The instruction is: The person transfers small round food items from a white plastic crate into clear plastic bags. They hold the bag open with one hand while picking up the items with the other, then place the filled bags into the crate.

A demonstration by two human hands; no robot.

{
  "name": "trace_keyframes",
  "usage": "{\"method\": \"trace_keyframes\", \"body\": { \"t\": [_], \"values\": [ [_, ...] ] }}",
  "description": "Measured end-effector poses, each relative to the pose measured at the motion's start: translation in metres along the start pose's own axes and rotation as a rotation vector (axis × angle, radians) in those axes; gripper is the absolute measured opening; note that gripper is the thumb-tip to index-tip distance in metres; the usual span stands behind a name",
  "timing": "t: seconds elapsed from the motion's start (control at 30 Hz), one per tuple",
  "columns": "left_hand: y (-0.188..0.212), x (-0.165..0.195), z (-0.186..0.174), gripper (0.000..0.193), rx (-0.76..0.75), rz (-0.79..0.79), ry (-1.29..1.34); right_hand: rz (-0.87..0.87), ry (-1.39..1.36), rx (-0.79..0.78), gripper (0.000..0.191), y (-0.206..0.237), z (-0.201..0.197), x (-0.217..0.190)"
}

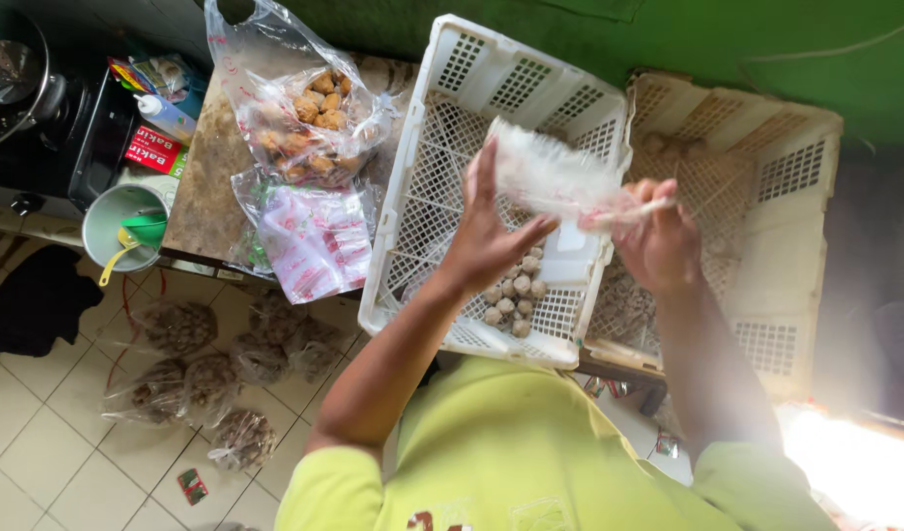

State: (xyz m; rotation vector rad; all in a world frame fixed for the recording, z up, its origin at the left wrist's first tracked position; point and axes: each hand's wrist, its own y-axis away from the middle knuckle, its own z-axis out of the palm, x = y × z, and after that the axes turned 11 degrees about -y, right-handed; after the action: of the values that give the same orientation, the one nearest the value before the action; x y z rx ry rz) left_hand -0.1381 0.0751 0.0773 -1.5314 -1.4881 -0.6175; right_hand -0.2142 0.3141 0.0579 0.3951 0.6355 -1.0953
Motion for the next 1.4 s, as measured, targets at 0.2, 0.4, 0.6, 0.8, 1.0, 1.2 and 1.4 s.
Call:
{"method": "trace_keyframes", "body": {
  "t": [0.2, 0.4, 0.6, 0.8, 1.0, 1.2, 1.4],
  "values": [
    [-0.016, -0.032, 0.03, 0.012, 0.088, -0.247, 0.324, 0.002, -0.311, 0.26, 0.046, 0.083, -0.06, 0.018],
    [0.003, -0.071, 0.015, 0.019, 0.142, -0.336, 0.206, -0.014, -0.016, 0.171, 0.034, 0.127, -0.094, 0.019],
    [0.025, -0.071, -0.012, 0.012, -0.011, -0.146, 0.654, 0.096, 1.049, -0.593, 0.045, 0.134, -0.053, -0.015],
    [0.041, -0.059, -0.031, 0.014, -0.016, -0.214, 1.318, 0.158, 0.606, 0.221, 0.062, 0.083, -0.019, 0.025],
    [0.059, -0.079, -0.011, 0.015, 0.011, -0.292, 1.288, 0.195, 0.027, -0.021, 0.075, 0.047, 0.029, 0.096],
    [0.074, -0.073, -0.024, 0.048, 0.311, -0.18, 0.246, -0.425, 0.571, 0.323, 0.031, 0.04, 0.018, 0.083],
    [0.093, -0.016, 0.005, 0.084, -0.177, -0.353, 0.189, -0.489, 0.681, 0.057, 0.026, 0.043, 0.026, 0.114]
  ]
}}
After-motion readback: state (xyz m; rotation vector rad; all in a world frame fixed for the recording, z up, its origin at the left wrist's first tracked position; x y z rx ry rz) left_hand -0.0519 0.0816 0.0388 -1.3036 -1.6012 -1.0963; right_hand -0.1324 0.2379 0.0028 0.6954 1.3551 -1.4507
